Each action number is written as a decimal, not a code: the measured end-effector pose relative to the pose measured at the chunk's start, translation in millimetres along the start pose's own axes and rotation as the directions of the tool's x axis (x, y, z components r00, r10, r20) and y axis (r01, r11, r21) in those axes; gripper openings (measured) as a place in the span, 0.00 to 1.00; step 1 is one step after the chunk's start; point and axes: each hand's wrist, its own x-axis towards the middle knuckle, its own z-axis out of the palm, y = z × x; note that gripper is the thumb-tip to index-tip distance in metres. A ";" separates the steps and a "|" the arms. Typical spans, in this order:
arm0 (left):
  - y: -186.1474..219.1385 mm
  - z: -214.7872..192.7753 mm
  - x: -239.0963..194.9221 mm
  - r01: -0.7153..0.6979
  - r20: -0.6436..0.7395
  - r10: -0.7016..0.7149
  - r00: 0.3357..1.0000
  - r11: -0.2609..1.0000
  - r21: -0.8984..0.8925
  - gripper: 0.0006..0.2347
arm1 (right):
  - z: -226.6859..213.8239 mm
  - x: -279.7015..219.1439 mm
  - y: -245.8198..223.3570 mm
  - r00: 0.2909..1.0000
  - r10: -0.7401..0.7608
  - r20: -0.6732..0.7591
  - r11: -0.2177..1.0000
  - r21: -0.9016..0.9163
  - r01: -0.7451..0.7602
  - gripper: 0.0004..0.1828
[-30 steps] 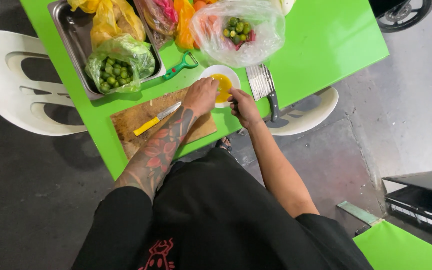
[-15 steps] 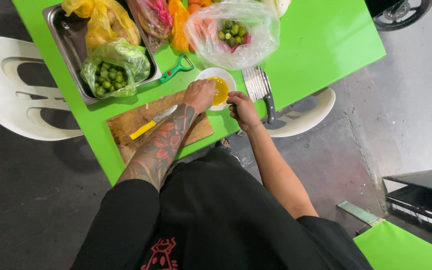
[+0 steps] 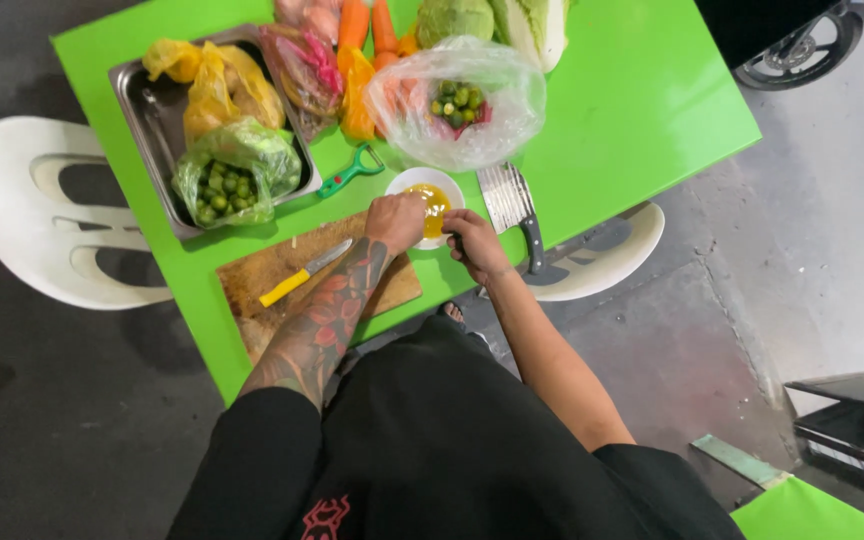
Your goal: The person cuts small green fruits on a wooden cutting board using a small knife and squeezes the juice into a white bowl. The person repeatedly picks up fruits from a plastic bag, cuts them, and squeezes them over the bowl.
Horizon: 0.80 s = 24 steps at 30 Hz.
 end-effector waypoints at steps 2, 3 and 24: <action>-1.5 -2.4 -1.8 -0.002 0.018 0.002 1.000 1.000 0.000 0.12 | -1.5 2.1 0.9 1.000 -0.011 0.011 1.000 -0.001 0.011 0.18; -2.3 -3.6 -1.9 0.006 0.040 -0.006 0.999 1.000 -0.010 0.12 | -2.5 3.8 1.1 1.000 -0.010 0.022 1.000 -0.012 0.010 0.18; 12.4 14.4 -13.5 -0.033 -0.079 0.033 0.996 0.999 0.008 0.07 | -25.4 29.7 -4.1 0.985 -0.033 0.171 0.996 -0.077 0.047 0.24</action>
